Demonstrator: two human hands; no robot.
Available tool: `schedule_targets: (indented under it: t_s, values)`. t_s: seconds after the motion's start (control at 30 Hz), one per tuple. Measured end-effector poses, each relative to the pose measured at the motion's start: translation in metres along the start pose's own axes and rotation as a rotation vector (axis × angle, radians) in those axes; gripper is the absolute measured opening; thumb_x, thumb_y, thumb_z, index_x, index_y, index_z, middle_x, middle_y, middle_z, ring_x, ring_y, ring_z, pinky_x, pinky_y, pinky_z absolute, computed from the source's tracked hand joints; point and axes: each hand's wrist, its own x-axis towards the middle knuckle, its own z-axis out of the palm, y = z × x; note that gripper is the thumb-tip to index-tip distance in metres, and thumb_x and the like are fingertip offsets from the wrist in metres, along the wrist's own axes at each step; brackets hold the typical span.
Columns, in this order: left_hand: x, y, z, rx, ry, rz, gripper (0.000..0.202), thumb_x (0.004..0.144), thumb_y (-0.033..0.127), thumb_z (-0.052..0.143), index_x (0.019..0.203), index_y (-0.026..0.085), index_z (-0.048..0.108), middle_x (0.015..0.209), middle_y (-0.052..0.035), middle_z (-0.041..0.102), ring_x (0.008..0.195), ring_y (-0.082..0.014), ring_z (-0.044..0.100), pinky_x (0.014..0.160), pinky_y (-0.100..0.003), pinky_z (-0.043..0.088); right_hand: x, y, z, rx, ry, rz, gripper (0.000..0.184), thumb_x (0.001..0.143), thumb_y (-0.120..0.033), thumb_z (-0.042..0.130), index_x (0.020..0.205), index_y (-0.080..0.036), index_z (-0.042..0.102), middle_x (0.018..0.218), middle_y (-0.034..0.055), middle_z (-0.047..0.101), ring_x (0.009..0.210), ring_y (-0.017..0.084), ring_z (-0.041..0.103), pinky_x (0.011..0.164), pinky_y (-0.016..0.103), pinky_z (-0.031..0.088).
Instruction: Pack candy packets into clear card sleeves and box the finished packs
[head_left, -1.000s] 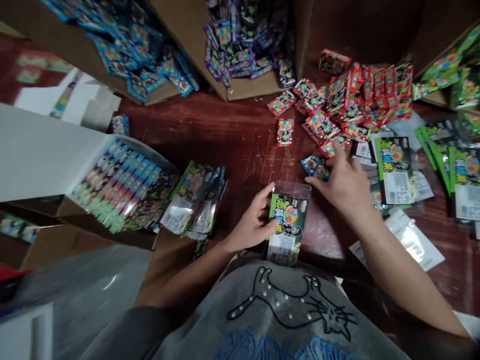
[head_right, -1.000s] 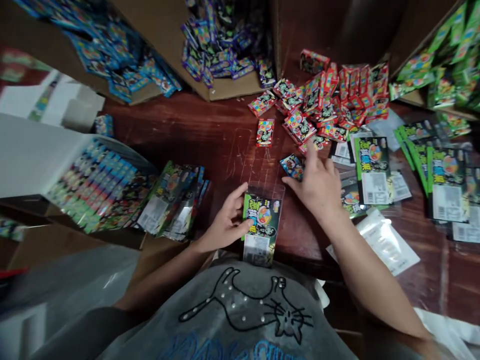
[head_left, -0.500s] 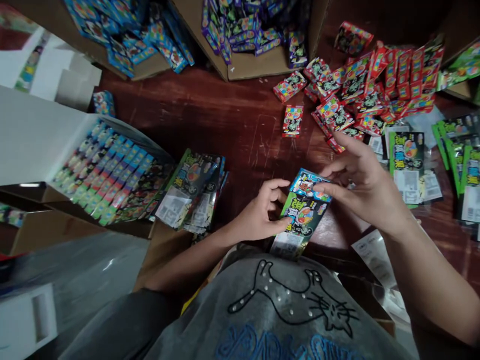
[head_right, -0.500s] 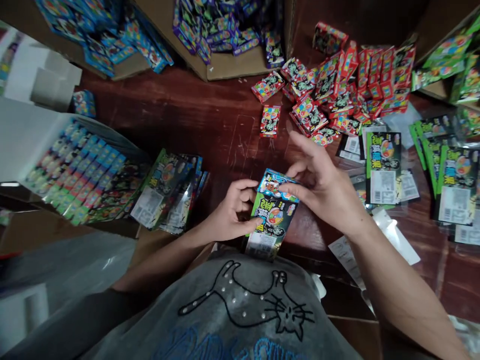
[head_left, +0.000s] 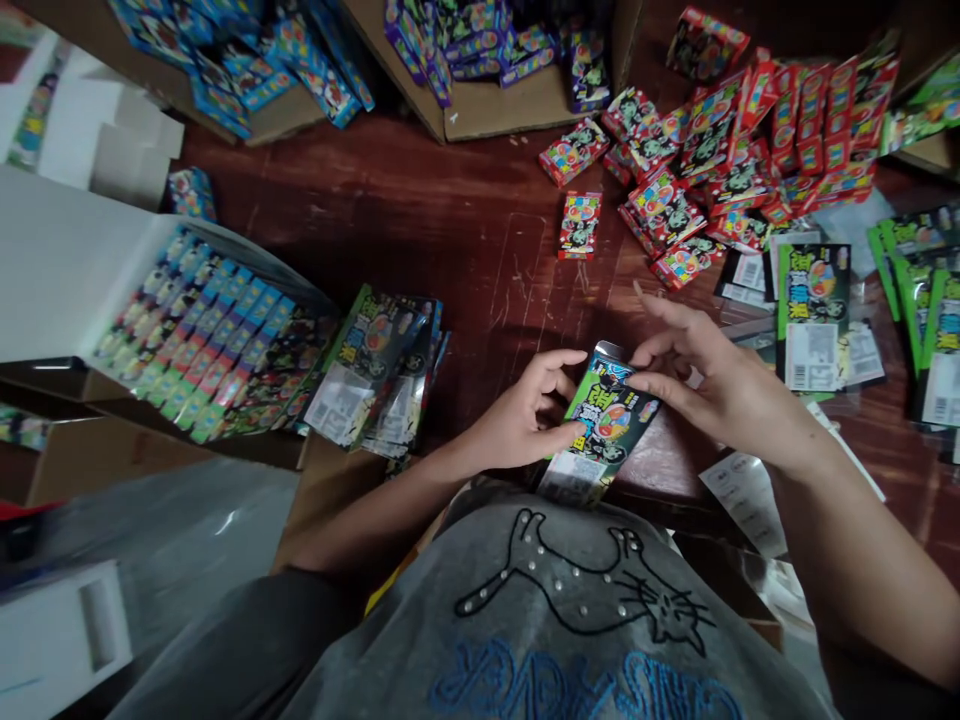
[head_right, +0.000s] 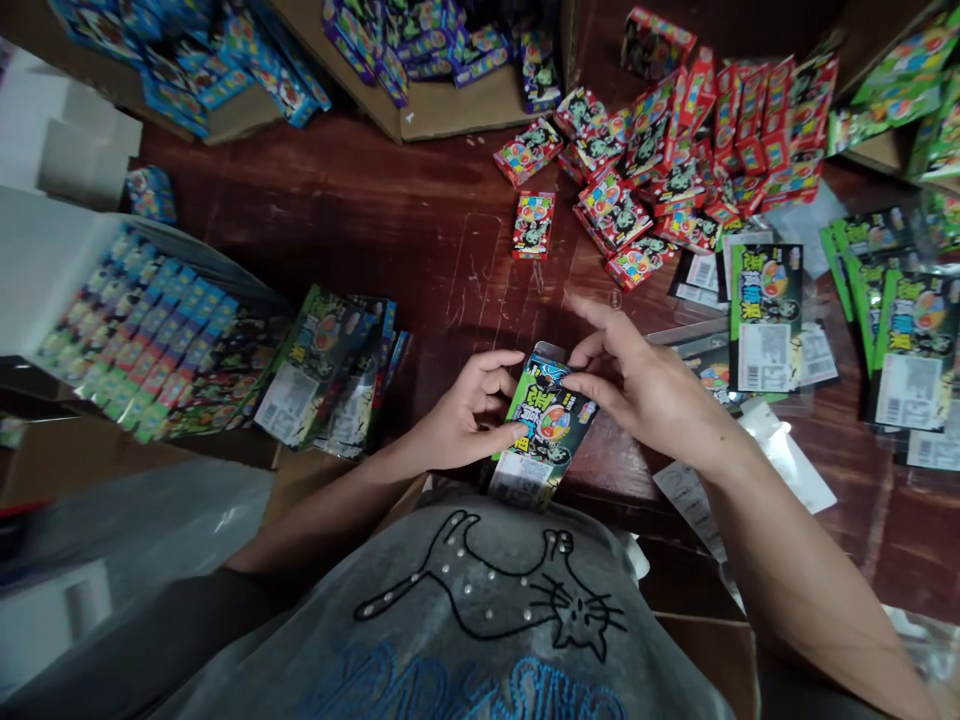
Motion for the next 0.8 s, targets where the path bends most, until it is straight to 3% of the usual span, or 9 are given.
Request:
schedule_targets:
  t_s: [0.17,0.33,0.43,0.53,0.63,0.73,0.8]
  values:
    - [0.002,0.000,0.002,-0.004,-0.010,-0.006,0.076,0.089,0.022,0.074,0.153,0.030,0.035,0.107,-0.0033,0.060,0.093,-0.0176,0.067,0.066,-0.023,0.056,0.000,0.002,-0.003,0.034,0.037,-0.017,0.078,0.100,-0.045,0.069,0.167,-0.029,0.031,0.106,0.0046,0.072,0.085,0.019,0.072,0.076,0.036,0.063]
    - [0.000,0.003,0.001,-0.006,-0.002,-0.012,0.075,0.088,0.020,0.074,0.153,0.028,0.037,0.110,-0.0042,0.062,0.092,-0.0171,0.068,0.068,-0.023,0.056,0.000,0.003,-0.002,0.219,0.385,-0.028,0.067,0.098,-0.047,0.071,0.158,-0.041,0.041,0.109,0.0046,0.071,0.097,0.023,0.071,0.087,0.042,0.065]
    - [0.004,0.007,0.003,-0.013,-0.028,-0.052,0.069,0.090,0.023,0.073,0.151,0.026,0.040,0.115,-0.0070,0.065,0.093,-0.0179,0.070,0.067,-0.024,0.056,-0.002,0.001,0.012,0.334,0.492,0.032,0.059,0.099,-0.048,0.069,0.153,-0.045,0.044,0.116,0.0045,0.071,0.103,0.025,0.071,0.086,0.043,0.067]
    - [0.014,0.012,0.011,-0.022,-0.001,-0.054,0.073,0.089,0.035,0.080,0.150,0.023,0.041,0.114,-0.0087,0.070,0.100,-0.0230,0.073,0.074,-0.030,0.060,-0.006,-0.004,0.032,0.454,0.527,0.078,0.059,0.097,-0.046,0.072,0.149,-0.045,0.045,0.130,0.0045,0.068,0.102,0.024,0.072,0.074,0.039,0.068]
    - [0.024,0.016,0.021,0.048,0.108,0.021,0.079,0.090,0.044,0.082,0.154,0.024,0.040,0.118,-0.0101,0.074,0.104,-0.0261,0.074,0.084,-0.038,0.063,-0.012,-0.012,0.043,0.493,0.543,0.046,0.062,0.093,-0.043,0.078,0.146,-0.043,0.047,0.140,0.0050,0.063,0.106,0.023,0.073,0.072,0.034,0.067]
    - [0.030,0.019,0.028,0.193,0.163,0.140,0.062,0.101,0.046,0.068,0.155,0.026,0.043,0.131,-0.0109,0.072,0.110,-0.0254,0.074,0.092,-0.040,0.063,-0.020,-0.016,0.037,0.434,0.500,-0.015,0.066,0.091,-0.039,0.080,0.148,-0.041,0.047,0.138,0.0053,0.064,0.107,0.023,0.073,0.077,0.035,0.067]
    - [0.031,0.021,0.030,0.307,0.176,0.202,0.045,0.105,0.042,0.060,0.146,0.025,0.052,0.132,-0.0098,0.072,0.112,-0.0240,0.074,0.094,-0.039,0.062,-0.024,-0.018,0.024,0.339,0.410,-0.023,0.073,0.093,-0.035,0.078,0.156,-0.042,0.041,0.132,0.0057,0.067,0.104,0.024,0.073,0.079,0.037,0.067]
